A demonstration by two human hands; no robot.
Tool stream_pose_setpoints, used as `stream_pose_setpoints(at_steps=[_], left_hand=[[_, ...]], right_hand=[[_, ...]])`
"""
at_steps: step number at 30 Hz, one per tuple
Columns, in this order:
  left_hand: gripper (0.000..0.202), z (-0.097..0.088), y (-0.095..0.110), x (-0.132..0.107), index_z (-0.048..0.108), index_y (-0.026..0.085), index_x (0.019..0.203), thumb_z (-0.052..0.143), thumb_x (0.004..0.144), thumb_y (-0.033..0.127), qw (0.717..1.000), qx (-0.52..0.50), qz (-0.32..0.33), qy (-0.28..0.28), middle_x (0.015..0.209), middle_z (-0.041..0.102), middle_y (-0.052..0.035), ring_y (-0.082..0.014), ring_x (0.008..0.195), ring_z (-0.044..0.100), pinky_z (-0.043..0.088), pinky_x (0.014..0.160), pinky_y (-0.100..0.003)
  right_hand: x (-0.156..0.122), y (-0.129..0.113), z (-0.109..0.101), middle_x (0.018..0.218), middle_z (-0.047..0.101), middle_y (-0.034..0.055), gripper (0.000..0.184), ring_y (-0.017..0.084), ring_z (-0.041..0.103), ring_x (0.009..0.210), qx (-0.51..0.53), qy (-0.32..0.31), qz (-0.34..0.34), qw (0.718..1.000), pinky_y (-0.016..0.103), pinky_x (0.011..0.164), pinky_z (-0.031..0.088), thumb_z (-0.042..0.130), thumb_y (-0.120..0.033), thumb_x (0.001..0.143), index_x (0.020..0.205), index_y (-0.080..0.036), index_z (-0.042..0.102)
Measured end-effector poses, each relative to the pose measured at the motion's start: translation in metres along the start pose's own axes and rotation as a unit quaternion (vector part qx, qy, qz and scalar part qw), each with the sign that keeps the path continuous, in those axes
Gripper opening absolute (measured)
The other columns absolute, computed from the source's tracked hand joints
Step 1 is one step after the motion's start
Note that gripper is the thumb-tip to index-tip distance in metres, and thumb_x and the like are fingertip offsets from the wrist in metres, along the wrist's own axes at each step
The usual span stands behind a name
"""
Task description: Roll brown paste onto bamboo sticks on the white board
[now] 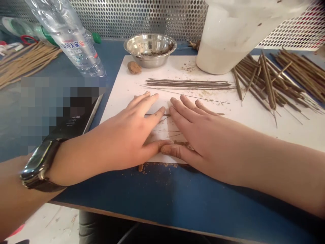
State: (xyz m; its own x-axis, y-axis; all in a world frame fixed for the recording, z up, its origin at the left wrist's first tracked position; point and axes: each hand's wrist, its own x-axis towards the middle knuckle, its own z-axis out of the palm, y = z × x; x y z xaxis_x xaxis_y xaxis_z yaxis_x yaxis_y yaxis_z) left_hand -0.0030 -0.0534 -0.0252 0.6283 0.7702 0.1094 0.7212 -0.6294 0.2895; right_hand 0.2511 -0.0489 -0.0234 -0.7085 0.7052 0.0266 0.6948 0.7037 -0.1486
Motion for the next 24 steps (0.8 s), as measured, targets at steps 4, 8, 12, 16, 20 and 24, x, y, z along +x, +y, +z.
stream_pose_setpoints(at_steps=[4, 8, 12, 16, 20, 24], left_hand=[[0.074, 0.001, 0.006, -0.005, 0.058, 0.022, 0.168, 0.069, 0.101, 0.053, 1.0, 0.0, 0.011, -0.001, 0.182, 0.042, -0.0162, -0.0481, 0.169, 0.033, 0.03, 0.139, -0.07], [0.078, 0.006, 0.007, -0.005, 0.054, 0.02, 0.17, 0.067, 0.103, 0.058, 1.0, 0.005, 0.014, -0.013, 0.182, 0.041, -0.0171, -0.0464, 0.17, 0.033, 0.029, 0.14, -0.067], [0.08, 0.006, 0.003, 0.003, 0.052, 0.019, 0.172, 0.062, 0.105, 0.061, 1.0, 0.01, 0.005, -0.017, 0.183, 0.038, -0.0171, -0.0454, 0.172, 0.029, 0.026, 0.141, -0.066], [0.082, 0.004, -0.002, 0.008, 0.053, 0.02, 0.171, 0.065, 0.103, 0.064, 1.0, 0.006, 0.007, -0.014, 0.183, 0.038, -0.0169, -0.0473, 0.172, 0.026, 0.025, 0.141, -0.068], [0.082, -0.002, -0.007, 0.007, 0.057, 0.025, 0.169, 0.068, 0.1, 0.068, 1.0, -0.003, -0.004, -0.011, 0.184, 0.037, -0.0137, -0.0479, 0.172, 0.026, 0.029, 0.139, -0.069], [0.082, -0.006, -0.01, 0.003, 0.059, 0.025, 0.167, 0.071, 0.098, 0.068, 1.0, -0.005, 0.0, -0.013, 0.185, 0.035, -0.0136, -0.0487, 0.171, 0.027, 0.029, 0.139, -0.069]], right_hand=[[-0.005, -0.003, -0.002, 0.182, 0.039, 0.0255, 0.091, 0.048, 0.029, 0.171, -0.019, -0.006, -0.004, 1.0, 0.07, 0.135, 0.036, 0.042, -0.069, 0.111, 0.175, -0.004, 0.04], [-0.004, -0.003, -0.001, 0.181, 0.038, 0.0271, 0.091, 0.048, 0.031, 0.17, -0.018, -0.017, 0.001, 1.0, 0.07, 0.134, 0.036, 0.041, -0.067, 0.112, 0.175, -0.003, 0.039], [0.004, 0.005, 0.003, 0.183, 0.032, 0.0282, 0.098, 0.05, 0.025, 0.172, 0.008, -0.022, 0.006, 1.0, 0.072, 0.135, 0.032, 0.037, -0.075, 0.11, 0.176, -0.002, 0.036], [0.008, 0.012, 0.006, 0.185, 0.03, 0.0264, 0.099, 0.051, 0.021, 0.173, 0.024, -0.008, -0.001, 1.0, 0.075, 0.135, 0.03, 0.034, -0.077, 0.11, 0.178, -0.005, 0.032], [0.006, 0.011, 0.003, 0.184, 0.033, 0.0257, 0.098, 0.05, 0.023, 0.172, 0.024, 0.002, -0.011, 1.0, 0.074, 0.135, 0.03, 0.032, -0.077, 0.111, 0.177, -0.005, 0.036], [0.006, 0.002, 0.001, 0.183, 0.034, 0.0272, 0.097, 0.049, 0.025, 0.172, 0.022, 0.003, -0.022, 1.0, 0.072, 0.136, 0.031, 0.032, -0.076, 0.112, 0.176, -0.004, 0.038]])
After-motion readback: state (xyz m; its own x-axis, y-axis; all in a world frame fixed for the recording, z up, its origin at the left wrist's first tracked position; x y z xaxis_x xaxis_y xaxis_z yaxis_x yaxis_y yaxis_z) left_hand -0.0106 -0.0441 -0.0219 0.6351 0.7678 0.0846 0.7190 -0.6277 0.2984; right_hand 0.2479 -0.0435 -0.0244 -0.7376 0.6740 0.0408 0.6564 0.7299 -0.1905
